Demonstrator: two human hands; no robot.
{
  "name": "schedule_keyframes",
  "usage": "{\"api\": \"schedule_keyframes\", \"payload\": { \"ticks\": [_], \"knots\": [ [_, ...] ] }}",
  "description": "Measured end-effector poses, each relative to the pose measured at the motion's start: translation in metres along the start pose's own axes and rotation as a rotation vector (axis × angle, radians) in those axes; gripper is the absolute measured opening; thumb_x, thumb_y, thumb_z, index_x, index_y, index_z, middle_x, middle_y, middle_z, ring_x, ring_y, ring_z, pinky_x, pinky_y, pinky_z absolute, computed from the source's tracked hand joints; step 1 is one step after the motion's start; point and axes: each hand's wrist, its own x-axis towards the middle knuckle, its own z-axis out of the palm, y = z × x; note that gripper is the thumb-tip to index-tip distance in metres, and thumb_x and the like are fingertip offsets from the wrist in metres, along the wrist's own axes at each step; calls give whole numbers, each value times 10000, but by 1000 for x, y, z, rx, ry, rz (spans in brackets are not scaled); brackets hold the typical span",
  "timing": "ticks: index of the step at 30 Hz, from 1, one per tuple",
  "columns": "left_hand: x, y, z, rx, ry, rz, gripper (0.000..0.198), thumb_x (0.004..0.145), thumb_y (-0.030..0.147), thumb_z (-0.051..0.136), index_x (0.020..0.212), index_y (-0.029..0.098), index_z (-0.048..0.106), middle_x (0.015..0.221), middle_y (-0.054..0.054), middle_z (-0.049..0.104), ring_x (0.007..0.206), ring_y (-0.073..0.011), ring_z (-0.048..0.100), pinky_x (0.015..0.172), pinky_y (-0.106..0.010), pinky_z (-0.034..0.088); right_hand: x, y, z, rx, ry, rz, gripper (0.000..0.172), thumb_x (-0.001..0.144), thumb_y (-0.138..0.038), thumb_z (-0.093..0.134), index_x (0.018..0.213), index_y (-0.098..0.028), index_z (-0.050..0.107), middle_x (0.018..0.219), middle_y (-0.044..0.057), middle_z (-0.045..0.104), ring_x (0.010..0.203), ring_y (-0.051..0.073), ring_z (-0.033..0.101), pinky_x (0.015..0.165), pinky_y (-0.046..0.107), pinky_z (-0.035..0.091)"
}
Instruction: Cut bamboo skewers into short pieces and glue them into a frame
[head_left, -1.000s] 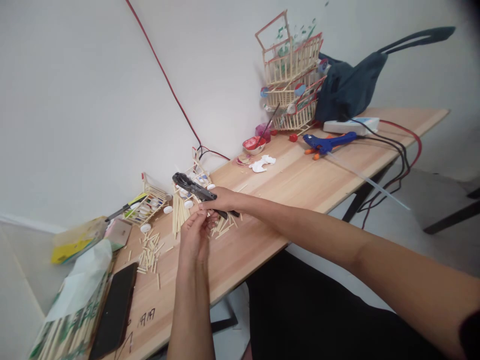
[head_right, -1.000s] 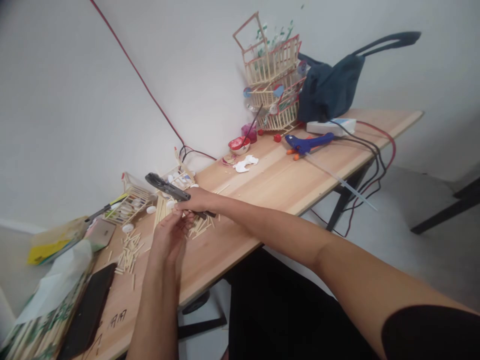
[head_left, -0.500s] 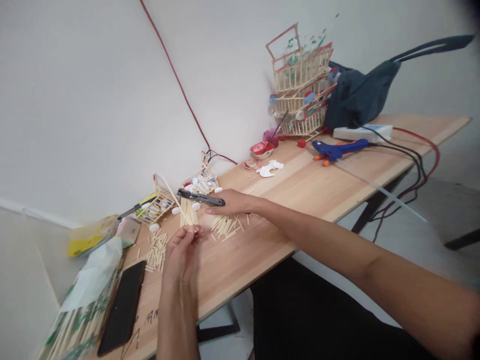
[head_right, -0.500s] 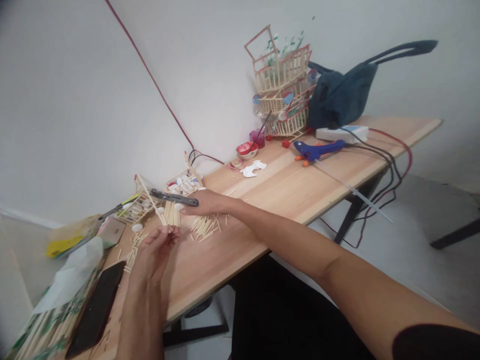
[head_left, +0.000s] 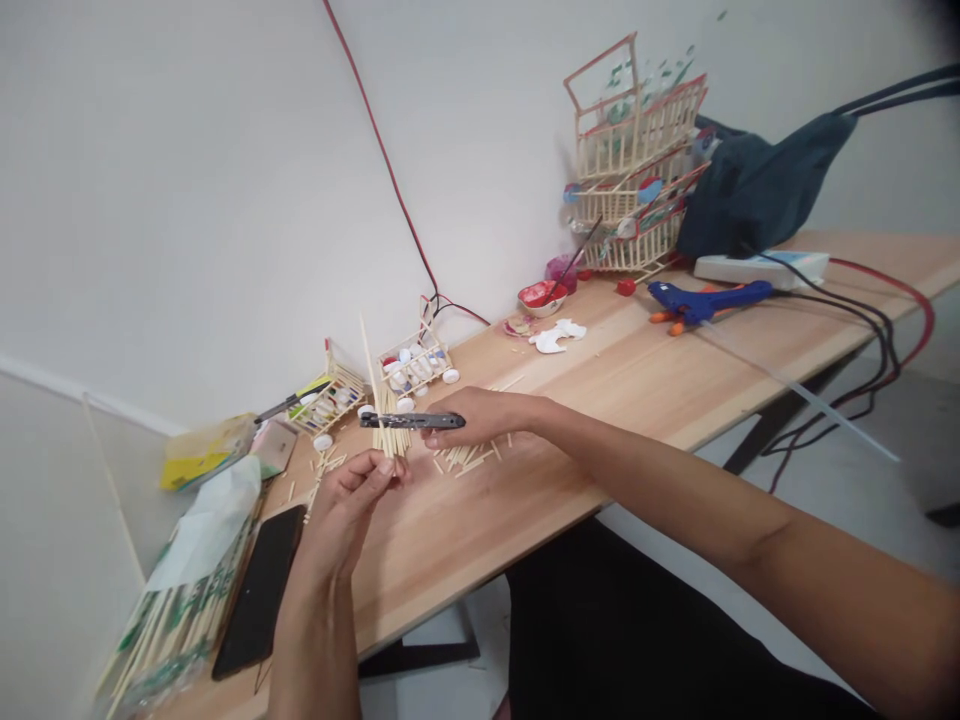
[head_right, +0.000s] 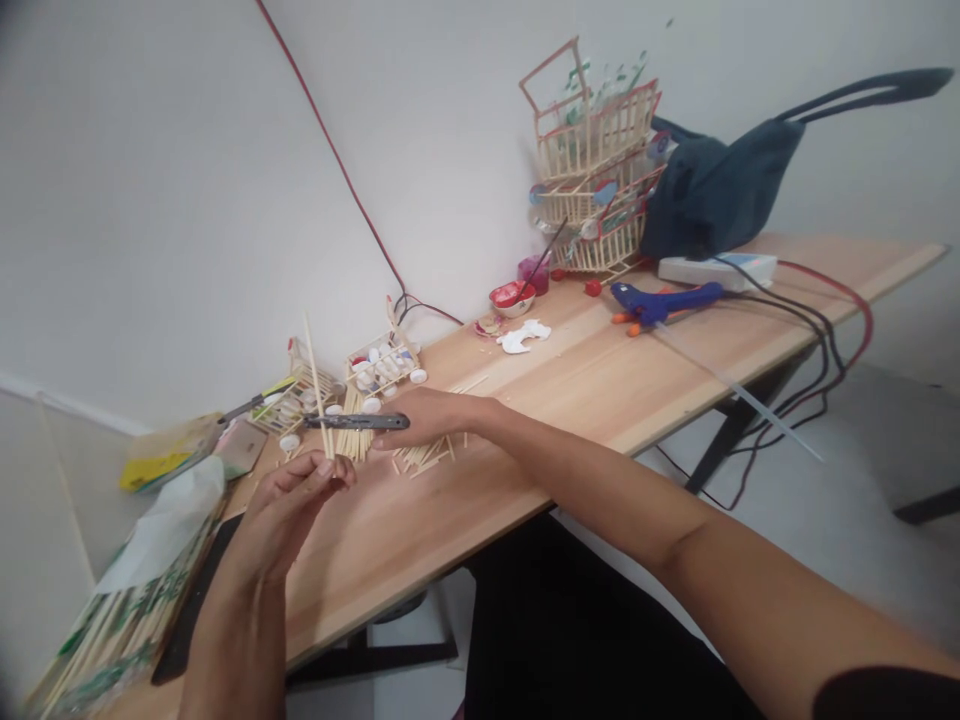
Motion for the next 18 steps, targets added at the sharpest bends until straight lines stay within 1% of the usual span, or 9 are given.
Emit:
{"api": "schedule_keyframes", "payload": {
  "ticks": [8,14,18],
  "knots": [
    [4,0,2,-13,-31,-44,230,730,376,716,680,153,689,720,-81,639,738,-176,552,743,-276,421,1,6,3,29,0,-32,291,827,-408,581,896,-145,683,817,36,691,740,156,592,651,223,394],
    [1,0,-3,-48,-66,-85,219,738,358,707,663,153,685,695,-71,629,698,-159,545,705,-268,432,2,10,7,44,-19,-37,326,826,-471,556,821,-153,629,738,12,640,703,138,572,639,209,381],
    [-2,2,-4,-38,-74,-112,219,735,353,707,653,151,683,685,-71,630,673,-151,542,684,-262,435,2,8,9,54,-28,-26,318,819,-470,555,774,-158,599,697,1,604,675,129,546,612,205,356]
  ]
}}
